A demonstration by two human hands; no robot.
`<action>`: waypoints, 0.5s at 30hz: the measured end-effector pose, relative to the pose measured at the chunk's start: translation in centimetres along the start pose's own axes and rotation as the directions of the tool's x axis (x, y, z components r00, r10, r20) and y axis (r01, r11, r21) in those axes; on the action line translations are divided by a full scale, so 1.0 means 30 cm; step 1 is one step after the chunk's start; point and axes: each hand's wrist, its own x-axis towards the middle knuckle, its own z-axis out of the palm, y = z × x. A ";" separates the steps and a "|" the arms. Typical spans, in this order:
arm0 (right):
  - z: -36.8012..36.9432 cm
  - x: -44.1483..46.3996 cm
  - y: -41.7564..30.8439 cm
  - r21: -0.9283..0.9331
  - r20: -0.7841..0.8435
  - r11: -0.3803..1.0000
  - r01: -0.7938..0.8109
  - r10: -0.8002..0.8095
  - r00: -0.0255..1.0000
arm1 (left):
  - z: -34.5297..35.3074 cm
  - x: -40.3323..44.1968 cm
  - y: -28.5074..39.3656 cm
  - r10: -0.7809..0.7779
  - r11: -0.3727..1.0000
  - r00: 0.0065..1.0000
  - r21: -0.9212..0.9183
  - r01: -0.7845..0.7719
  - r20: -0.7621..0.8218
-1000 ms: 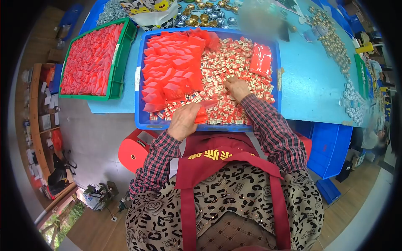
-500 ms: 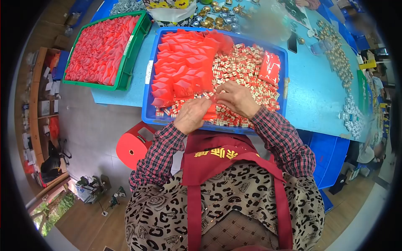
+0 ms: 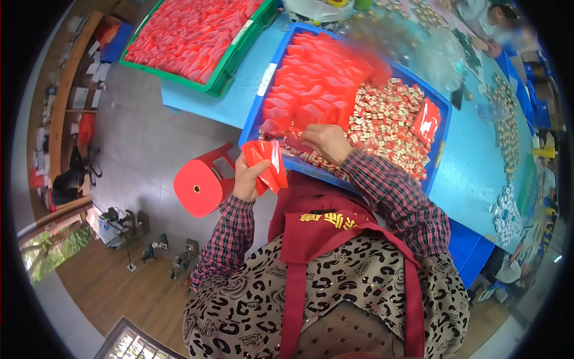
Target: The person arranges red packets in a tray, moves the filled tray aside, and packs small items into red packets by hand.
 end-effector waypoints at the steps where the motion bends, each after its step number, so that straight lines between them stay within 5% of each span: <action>1: 0.047 0.037 -0.009 0.007 0.006 1.000 0.010 -0.010 1.000 | -0.039 -0.014 -0.006 -0.042 0.995 0.998 -0.087 0.038 -0.043; 4: 0.170 0.144 -0.029 -0.130 0.076 0.991 0.028 -0.018 0.997 | -0.101 -0.040 -0.005 -0.128 0.959 0.984 -0.269 0.091 -0.122; 9: 0.278 0.247 -0.027 -0.216 -0.090 0.965 -0.147 0.130 0.987 | -0.069 -0.033 -0.022 -0.169 0.925 0.978 -0.364 0.113 -0.125; 14: 0.188 0.210 -0.068 -0.127 -0.258 0.989 -0.077 0.042 0.965 | -0.026 0.012 -0.039 -0.118 0.923 0.986 -0.380 0.064 -0.119; 15: 0.147 0.187 -0.087 0.069 -0.206 0.983 -0.170 0.181 0.962 | -0.015 0.022 -0.044 -0.108 0.929 0.987 -0.365 0.057 -0.120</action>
